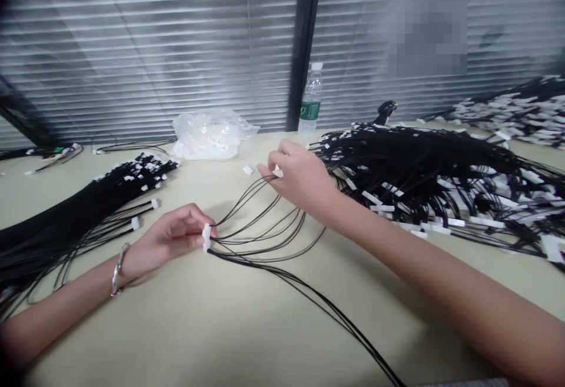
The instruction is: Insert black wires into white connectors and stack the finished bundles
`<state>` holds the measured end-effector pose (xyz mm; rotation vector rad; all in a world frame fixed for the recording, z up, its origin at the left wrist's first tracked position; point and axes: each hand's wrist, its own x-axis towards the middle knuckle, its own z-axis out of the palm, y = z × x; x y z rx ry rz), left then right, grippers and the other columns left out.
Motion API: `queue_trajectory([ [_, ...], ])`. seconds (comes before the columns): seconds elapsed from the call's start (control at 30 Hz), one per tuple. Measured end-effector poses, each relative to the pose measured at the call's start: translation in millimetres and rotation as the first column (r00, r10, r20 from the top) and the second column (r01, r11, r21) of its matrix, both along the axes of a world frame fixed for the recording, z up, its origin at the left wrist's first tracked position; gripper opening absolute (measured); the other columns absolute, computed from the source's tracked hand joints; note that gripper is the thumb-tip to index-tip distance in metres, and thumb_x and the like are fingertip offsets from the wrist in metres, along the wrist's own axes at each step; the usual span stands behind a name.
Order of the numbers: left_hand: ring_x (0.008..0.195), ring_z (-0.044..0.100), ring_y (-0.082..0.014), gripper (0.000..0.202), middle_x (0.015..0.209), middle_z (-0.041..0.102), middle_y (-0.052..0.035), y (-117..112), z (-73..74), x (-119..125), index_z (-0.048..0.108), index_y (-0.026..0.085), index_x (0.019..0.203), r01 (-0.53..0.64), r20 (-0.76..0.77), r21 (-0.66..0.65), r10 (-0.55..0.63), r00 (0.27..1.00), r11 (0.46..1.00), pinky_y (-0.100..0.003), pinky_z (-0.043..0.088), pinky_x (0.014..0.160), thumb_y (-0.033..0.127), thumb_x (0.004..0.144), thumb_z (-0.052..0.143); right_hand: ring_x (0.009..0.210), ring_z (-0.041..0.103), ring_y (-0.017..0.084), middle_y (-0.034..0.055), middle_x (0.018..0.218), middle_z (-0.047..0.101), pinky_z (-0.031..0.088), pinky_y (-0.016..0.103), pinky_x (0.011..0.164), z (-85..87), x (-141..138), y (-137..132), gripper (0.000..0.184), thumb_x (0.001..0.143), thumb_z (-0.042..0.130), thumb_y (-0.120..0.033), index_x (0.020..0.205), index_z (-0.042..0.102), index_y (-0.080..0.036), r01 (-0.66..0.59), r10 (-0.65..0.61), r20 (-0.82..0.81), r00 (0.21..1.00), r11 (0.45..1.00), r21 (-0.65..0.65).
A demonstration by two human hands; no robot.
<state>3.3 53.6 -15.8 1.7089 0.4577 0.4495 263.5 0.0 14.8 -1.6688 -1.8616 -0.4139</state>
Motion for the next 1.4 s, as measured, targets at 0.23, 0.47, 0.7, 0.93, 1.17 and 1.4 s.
queue_trajectory([
  [0.23,0.080,0.057,-0.0146,0.015,0.088,0.060,-0.0059,0.3,1.1,-1.3,0.046,0.017,0.091,0.038,0.054,-0.062,-0.035,0.998,0.997,-0.030,0.043,0.072,0.012,0.080,0.055,0.045,0.046,0.006,-0.0005,0.065,0.058,0.035,0.019,0.042,29.7,-6.3,-9.0,0.023,0.084,0.049,-0.038,0.086,0.061,-0.019,-0.442,0.158,-0.603,0.782,0.822,-0.358],
  [0.47,0.083,0.060,-0.0179,0.014,0.099,0.056,-0.0060,0.4,2.1,-4.5,0.048,0.018,0.092,0.051,0.069,-0.084,-0.045,0.997,0.995,-0.036,0.044,0.078,0.011,0.081,0.054,0.064,0.055,0.006,0.0022,0.076,0.063,0.045,0.014,0.057,68.0,-25.1,-25.9,0.014,0.077,0.062,-0.028,0.082,0.060,-0.015,-0.649,0.258,-0.849,0.461,0.751,-0.124],
  [0.7,0.082,0.058,-0.0175,0.009,0.091,0.060,-0.0073,-2.9,6.5,-4.6,0.055,0.015,0.090,0.031,0.010,-0.022,-0.030,0.999,0.999,-0.033,0.043,0.076,0.014,0.081,0.054,0.060,0.056,0.008,0.0023,0.072,0.064,0.046,0.015,0.052,76.5,-49.0,-31.5,0.015,0.074,0.065,-0.030,0.076,0.060,-0.016,-0.650,0.266,-0.867,0.422,0.755,-0.084],
  [0.93,0.093,0.056,-0.0236,0.021,0.097,0.061,-0.0102,-0.7,11.1,-6.0,0.052,0.016,0.091,0.063,0.169,-0.267,-0.017,0.985,0.962,-0.040,0.038,0.086,0.006,0.073,0.051,0.051,0.054,0.006,0.0028,0.070,0.062,0.044,0.015,0.043,66.3,-56.9,-24.4,0.016,0.077,0.062,-0.029,0.076,0.055,-0.015,-0.612,0.228,-0.896,0.382,0.789,-0.060],
  [1.17,0.105,0.052,-0.0323,0.029,0.102,0.059,-0.0145,5.5,15.6,-10.5,0.055,0.015,0.092,0.112,0.255,-0.535,0.034,0.966,0.837,-0.052,0.029,0.097,0.015,0.065,0.045,0.054,0.055,0.009,0.0029,0.071,0.061,0.046,0.017,0.044,61.5,-48.1,-24.0,0.013,0.078,0.060,-0.027,0.078,0.052,-0.017,-0.539,0.170,-0.901,0.400,0.839,-0.081],
  [1.4,0.105,0.053,-0.0279,0.019,0.099,0.060,-0.0081,11.7,20.9,-11.7,0.059,0.018,0.084,0.006,0.261,-0.676,0.232,0.937,0.737,-0.046,0.037,0.097,0.024,0.072,0.046,0.058,0.058,0.011,0.0041,0.074,0.061,0.049,0.020,0.049,54.5,-36.3,-13.3,0.014,0.078,0.060,-0.028,0.079,0.051,-0.017,-0.540,0.170,-0.899,0.403,0.837,-0.084],
])
